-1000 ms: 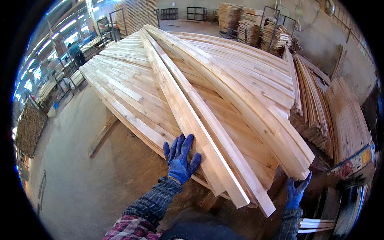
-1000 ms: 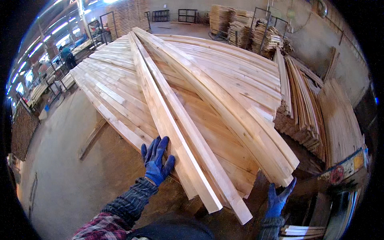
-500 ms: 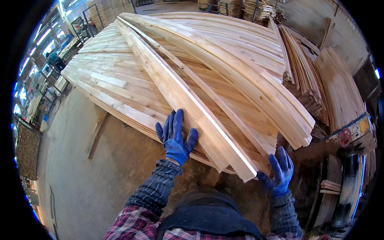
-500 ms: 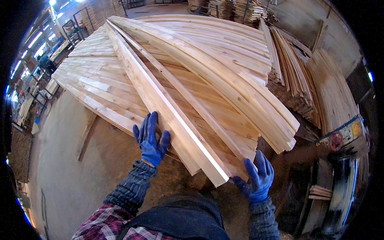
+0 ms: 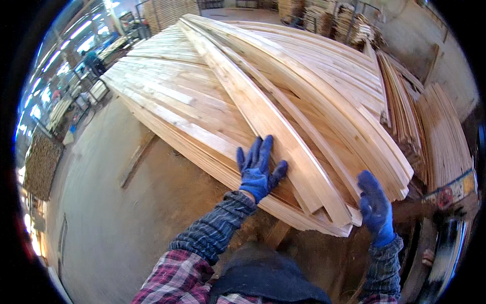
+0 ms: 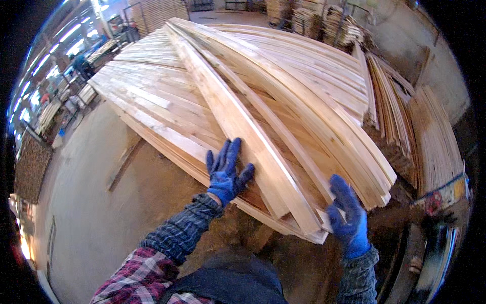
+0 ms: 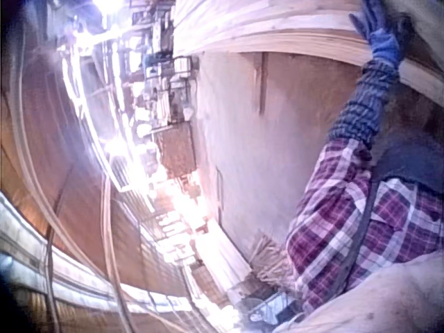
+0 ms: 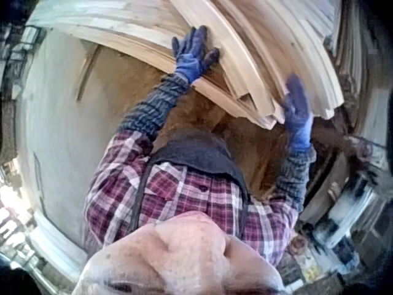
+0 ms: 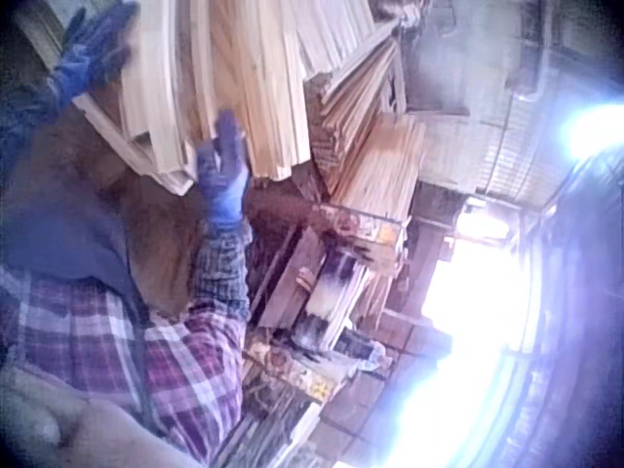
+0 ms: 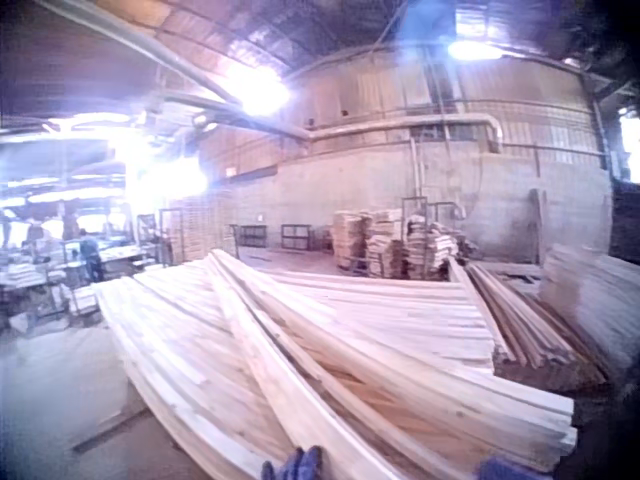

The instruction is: The person picks up individual wood planks from a large stack and feeds them into a processing machine one at a time.

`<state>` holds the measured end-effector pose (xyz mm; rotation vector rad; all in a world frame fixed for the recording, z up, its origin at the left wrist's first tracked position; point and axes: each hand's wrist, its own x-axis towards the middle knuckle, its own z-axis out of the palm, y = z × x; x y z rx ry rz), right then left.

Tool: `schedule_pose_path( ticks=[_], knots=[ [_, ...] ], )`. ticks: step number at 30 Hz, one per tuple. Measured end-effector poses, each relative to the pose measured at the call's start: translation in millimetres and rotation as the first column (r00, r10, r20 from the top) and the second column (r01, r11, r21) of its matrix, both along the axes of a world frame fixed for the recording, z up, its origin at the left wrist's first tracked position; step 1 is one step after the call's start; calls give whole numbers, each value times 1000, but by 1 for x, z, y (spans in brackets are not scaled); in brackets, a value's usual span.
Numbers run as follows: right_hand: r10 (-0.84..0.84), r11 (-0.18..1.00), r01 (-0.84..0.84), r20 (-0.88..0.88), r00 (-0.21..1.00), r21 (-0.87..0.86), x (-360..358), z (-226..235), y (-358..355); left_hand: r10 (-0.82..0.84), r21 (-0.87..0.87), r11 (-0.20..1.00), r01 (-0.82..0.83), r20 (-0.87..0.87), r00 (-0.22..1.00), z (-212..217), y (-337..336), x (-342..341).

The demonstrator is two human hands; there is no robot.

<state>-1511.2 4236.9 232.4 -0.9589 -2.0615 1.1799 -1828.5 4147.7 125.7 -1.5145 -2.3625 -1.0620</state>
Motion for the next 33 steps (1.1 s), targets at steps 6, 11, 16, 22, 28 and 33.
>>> schedule_pose_path(
  ticks=[6, 11, 16, 22, 28, 33],
  knots=[
    [370, 923, -329, 233, 899, -197, -66, -5, 14, -148, 439, 898, 33, 230, 962, 0, -3, -22],
    [435, 869, -347, 209, 876, -353, -82, 10, 28, -356, 500, 847, -182, 787, 505, -20, 51, -38],
    [343, 786, -228, 100, 934, -574, -71, 45, 51, -349, 420, 888, -187, 880, 321, 37, 36, -25],
    [294, 638, -85, 140, 945, -766, -71, 67, 46, -225, 310, 938, -158, 887, 404, 42, 36, -36],
    [379, 769, -188, 199, 904, -611, -90, 76, 4, -586, 579, 708, -405, 801, 121, 32, 67, -34],
    [286, 948, -229, 281, 916, -219, -87, 33, 11, -618, 574, 777, -259, 617, -487, 49, 46, -38]
  ],
)
